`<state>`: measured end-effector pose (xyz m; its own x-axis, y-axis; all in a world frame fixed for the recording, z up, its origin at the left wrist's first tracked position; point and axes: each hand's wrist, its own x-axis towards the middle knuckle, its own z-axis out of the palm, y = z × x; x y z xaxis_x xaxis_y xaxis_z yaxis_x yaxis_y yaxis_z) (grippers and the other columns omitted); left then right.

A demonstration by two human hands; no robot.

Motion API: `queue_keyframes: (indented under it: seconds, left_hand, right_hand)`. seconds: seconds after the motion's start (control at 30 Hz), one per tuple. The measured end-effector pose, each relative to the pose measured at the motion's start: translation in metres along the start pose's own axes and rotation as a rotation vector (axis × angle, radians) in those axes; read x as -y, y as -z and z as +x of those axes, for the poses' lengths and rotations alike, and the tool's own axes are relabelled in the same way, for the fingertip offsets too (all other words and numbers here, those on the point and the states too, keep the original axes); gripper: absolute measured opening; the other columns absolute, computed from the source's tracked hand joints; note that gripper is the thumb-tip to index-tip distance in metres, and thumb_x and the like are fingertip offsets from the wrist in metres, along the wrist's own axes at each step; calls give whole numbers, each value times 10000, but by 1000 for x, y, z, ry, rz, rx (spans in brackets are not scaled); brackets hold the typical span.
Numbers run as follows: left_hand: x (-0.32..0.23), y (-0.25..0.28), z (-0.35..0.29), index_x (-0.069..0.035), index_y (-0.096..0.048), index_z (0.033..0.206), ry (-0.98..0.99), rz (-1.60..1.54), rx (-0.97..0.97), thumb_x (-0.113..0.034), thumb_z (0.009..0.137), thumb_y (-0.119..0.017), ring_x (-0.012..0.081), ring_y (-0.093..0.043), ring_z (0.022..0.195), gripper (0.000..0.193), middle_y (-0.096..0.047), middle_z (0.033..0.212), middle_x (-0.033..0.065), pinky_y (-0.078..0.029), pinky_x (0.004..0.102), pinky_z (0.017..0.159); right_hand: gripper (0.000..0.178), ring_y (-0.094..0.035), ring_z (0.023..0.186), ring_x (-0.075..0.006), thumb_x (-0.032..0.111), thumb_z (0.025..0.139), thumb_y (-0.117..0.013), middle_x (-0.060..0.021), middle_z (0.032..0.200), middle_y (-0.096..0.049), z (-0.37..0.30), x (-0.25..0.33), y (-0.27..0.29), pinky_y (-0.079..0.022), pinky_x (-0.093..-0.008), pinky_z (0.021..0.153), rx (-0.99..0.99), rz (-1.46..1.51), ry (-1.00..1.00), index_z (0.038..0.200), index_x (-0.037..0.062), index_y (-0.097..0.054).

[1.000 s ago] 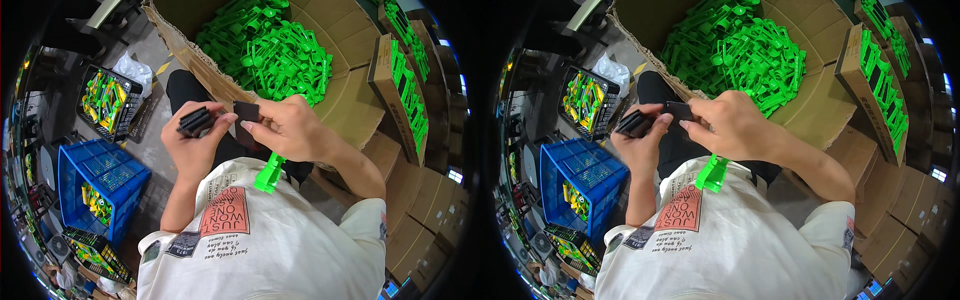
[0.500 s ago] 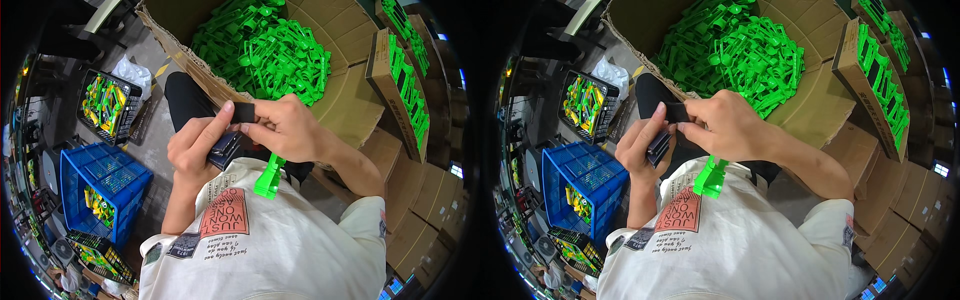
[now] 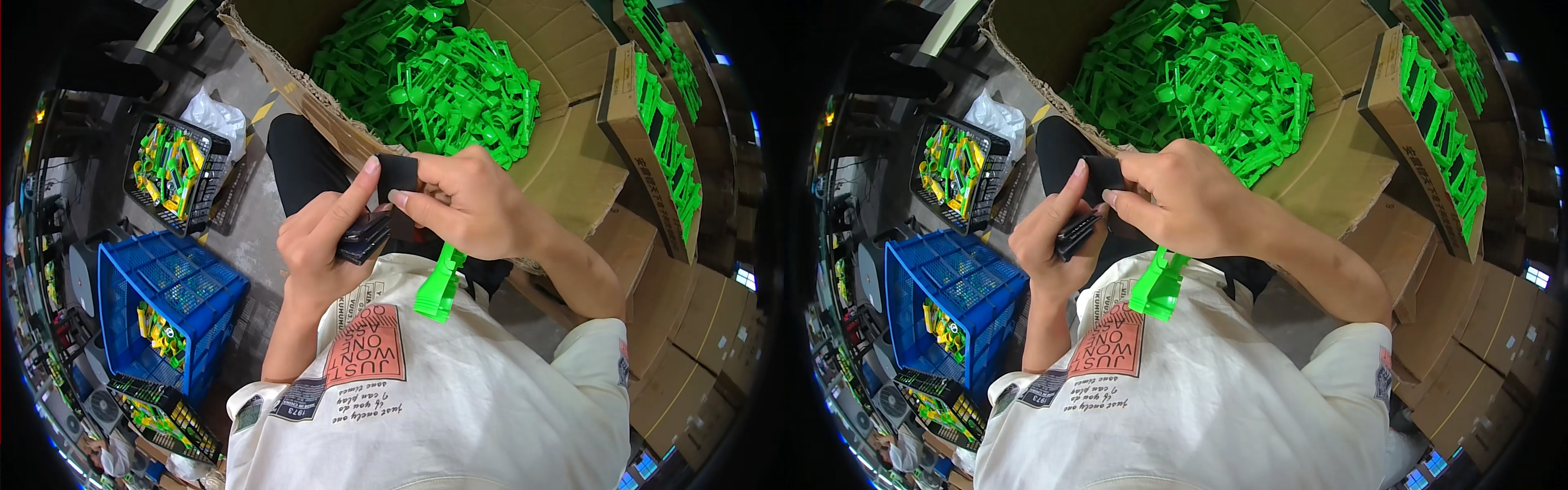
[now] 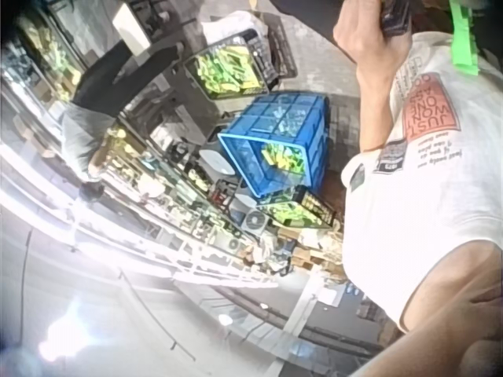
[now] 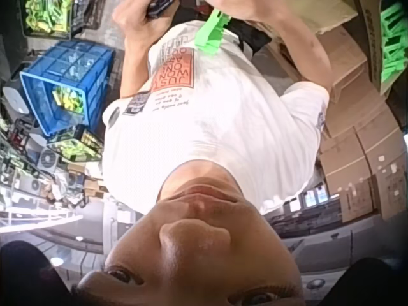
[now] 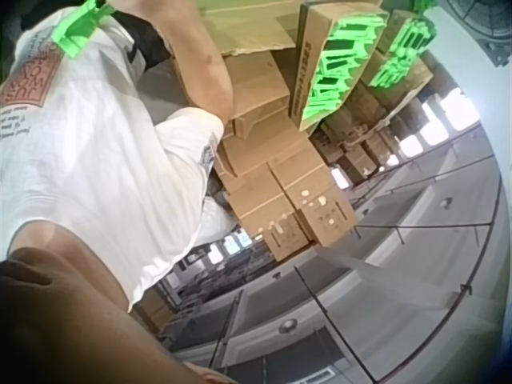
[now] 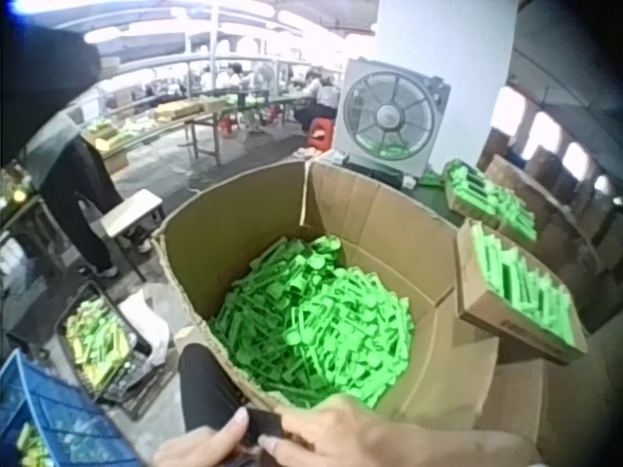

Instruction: The person assembles toy components by fitting black pieces into green plastic frames and placing the completed parts into a cardboard box.

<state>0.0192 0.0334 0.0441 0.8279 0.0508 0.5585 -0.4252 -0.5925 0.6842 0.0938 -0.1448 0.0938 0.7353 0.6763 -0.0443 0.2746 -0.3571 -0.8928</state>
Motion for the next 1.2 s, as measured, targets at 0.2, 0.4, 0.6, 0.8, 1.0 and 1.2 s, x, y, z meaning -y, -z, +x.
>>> queue_keyframes:
  seconds: [0.2, 0.4, 0.6, 0.8, 1.0, 1.2]
  left_hand:
    - [-3, 5, 5, -34, -689, 1130, -151, 74, 92, 51, 613, -721, 164, -509, 493, 524, -546, 616, 59, -394, 277, 472]
    - [-12, 4, -18, 7, -699, 836, 420, -320, -172, 32, 722, -703, 135, -593, 564, 116, -643, 669, 89, -443, 232, 535]
    - [-22, 3, -46, 41, -699, 917, 545, -564, -20, -83, 626, -852, 153, -653, 666, 351, -688, 778, 113, -502, 236, 625]
    - [-28, -2, -48, 33, -691, 934, 660, -719, 56, -72, 680, -828, 108, -645, 694, 307, -708, 804, 107, -502, 223, 661]
    - [-32, -18, -42, 27, -658, 825, 999, -592, -5, -33, 751, -760, 39, -544, 557, 140, -613, 671, -10, -435, 189, 520]
    - [-28, -26, -42, 20, -641, 845, 1115, -763, -141, -60, 756, -763, 71, -592, 619, 170, -644, 733, 21, -475, 205, 579]
  right_hand:
    - [189, -570, 481, -295, 163, 837, -634, -153, 583, -586, -1, -2, 0, -429, -380, 483, 28, -106, 3, 772, -12, -601]
    - [214, -553, 406, -241, 123, 878, -592, -134, 500, -551, 0, -1, -7, -407, -346, 426, -144, 84, -87, 720, -8, -530]
    - [210, -555, 452, -311, 107, 868, -592, -146, 515, -536, 4, -3, -12, -404, -394, 437, -272, -185, -32, 721, -5, -492]
    - [201, -565, 499, -328, 109, 863, -594, -156, 589, -566, 1, -6, -15, -422, -408, 458, -408, -311, 88, 727, -2, -495]
    - [103, -618, 560, -264, 48, 802, -665, -126, 675, -611, -12, 16, 4, -461, -334, 477, -531, -564, 377, 783, 1, -575]
    - [337, -682, 786, -143, -76, 775, -696, -116, 867, -670, -53, 13, -17, -582, -252, 647, -655, 174, 44, 1060, -38, -519]
